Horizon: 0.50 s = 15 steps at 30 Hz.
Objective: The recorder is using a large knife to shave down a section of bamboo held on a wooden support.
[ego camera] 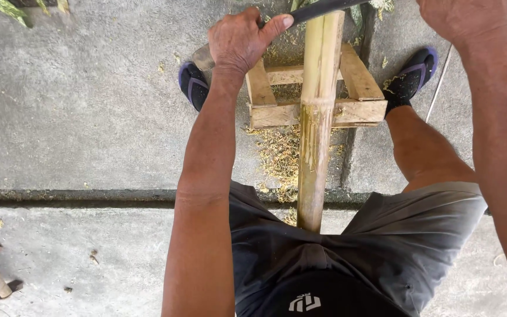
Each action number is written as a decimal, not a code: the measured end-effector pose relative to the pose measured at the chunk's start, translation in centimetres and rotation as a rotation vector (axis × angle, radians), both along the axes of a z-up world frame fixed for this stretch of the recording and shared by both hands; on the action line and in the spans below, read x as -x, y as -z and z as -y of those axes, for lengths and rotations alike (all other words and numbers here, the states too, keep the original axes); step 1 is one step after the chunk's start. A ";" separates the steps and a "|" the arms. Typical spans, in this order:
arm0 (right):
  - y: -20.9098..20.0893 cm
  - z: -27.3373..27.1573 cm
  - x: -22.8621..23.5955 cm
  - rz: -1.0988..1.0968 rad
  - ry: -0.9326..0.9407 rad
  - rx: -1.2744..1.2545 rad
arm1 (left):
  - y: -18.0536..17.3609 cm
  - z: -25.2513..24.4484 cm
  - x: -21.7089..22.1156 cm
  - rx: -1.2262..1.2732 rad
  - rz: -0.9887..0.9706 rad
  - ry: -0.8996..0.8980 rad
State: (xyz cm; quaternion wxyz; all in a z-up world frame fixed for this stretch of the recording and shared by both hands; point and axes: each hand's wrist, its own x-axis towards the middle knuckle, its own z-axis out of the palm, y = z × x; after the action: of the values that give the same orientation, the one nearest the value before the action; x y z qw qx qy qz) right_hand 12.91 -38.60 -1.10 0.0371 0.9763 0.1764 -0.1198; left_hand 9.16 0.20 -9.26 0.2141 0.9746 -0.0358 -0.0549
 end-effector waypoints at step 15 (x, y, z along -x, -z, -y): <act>0.7 1.1 8.8 0.421 -0.195 0.105 | -2.9 -1.1 4.6 0.002 -0.043 0.130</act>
State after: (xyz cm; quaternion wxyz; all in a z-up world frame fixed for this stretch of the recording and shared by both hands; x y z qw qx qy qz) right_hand 4.10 -39.69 -1.81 0.1351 0.9548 0.2520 0.0815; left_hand 4.54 1.33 -6.35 0.2116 0.9686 -0.0947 -0.0899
